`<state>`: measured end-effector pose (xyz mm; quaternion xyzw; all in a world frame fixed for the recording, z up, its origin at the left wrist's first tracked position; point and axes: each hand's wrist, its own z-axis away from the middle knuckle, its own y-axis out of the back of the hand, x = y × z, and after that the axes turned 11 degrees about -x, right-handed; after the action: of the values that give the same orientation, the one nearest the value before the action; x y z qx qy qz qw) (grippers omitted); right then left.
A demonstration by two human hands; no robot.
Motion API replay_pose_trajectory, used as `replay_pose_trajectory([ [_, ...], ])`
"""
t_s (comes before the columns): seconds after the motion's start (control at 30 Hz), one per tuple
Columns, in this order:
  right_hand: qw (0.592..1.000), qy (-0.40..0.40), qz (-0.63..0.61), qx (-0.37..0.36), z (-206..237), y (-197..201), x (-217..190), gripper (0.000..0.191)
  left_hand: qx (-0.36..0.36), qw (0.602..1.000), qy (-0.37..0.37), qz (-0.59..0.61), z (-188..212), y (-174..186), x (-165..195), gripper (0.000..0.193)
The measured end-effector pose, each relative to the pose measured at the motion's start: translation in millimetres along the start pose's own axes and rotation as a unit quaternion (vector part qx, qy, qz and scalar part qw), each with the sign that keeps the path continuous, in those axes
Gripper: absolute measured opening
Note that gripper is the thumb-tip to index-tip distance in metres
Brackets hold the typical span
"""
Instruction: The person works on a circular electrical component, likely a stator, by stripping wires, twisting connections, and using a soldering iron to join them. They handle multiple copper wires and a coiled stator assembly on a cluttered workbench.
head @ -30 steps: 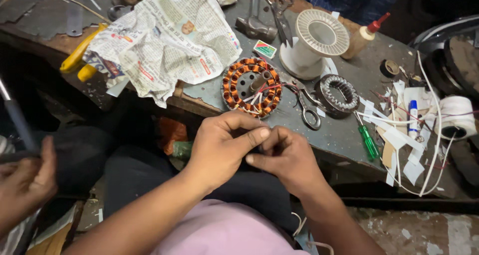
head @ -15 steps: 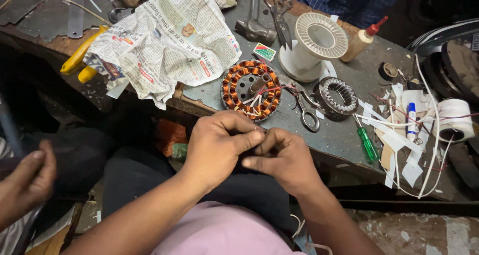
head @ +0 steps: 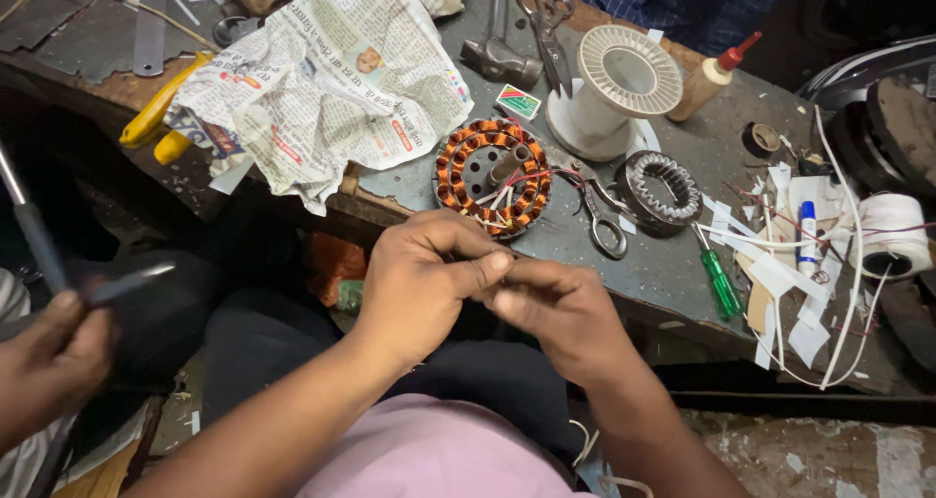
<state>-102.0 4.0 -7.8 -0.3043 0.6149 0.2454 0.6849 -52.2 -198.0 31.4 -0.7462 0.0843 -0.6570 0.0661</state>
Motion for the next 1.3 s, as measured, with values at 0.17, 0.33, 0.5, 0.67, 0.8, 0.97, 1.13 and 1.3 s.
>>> replay_pose_trajectory([
  [0.17,0.998,0.04,0.046,-0.006,-2.2,-1.1,-5.1,0.011,0.003,0.995,-0.045,-0.09,-0.8,0.2,0.6,0.006],
  [0.33,0.999,0.013,-0.01,-0.028,-6.4,-9.6,-13.7,0.023,-0.002,0.994,-0.061,-0.096,-1.1,-1.0,1.4,0.007],
  [0.5,0.998,-0.02,0.062,0.004,-6.2,-13.6,-23.4,0.01,0.004,0.988,-0.061,-0.139,-0.8,-2.9,2.9,0.008],
  [0.67,0.997,0.079,-0.025,0.003,-12.1,-14.5,-10.8,0.029,-0.007,0.993,-0.06,-0.104,-0.1,-3.7,6.0,0.008],
  [0.8,0.994,0.094,-0.041,0.037,-13.7,-15.6,-1.2,0.038,0.019,0.994,-0.046,-0.094,0.8,-1.4,9.9,0.006],
  [0.97,0.993,0.081,0.005,0.08,-12.3,-13.2,-0.3,0.042,0.104,0.974,-0.086,-0.184,2.1,5.8,15.4,0.007],
  [1.13,0.993,0.033,0.033,0.106,-11.5,-7.7,-6.1,0.04,-0.007,0.743,-0.422,-0.52,4.4,17.9,23.3,0.021],
  [1.3,0.994,0.055,0.058,0.07,-10.9,-12.8,-12.8,0.037,-0.038,0.701,-0.411,-0.582,4.7,22.8,23.0,0.028],
])
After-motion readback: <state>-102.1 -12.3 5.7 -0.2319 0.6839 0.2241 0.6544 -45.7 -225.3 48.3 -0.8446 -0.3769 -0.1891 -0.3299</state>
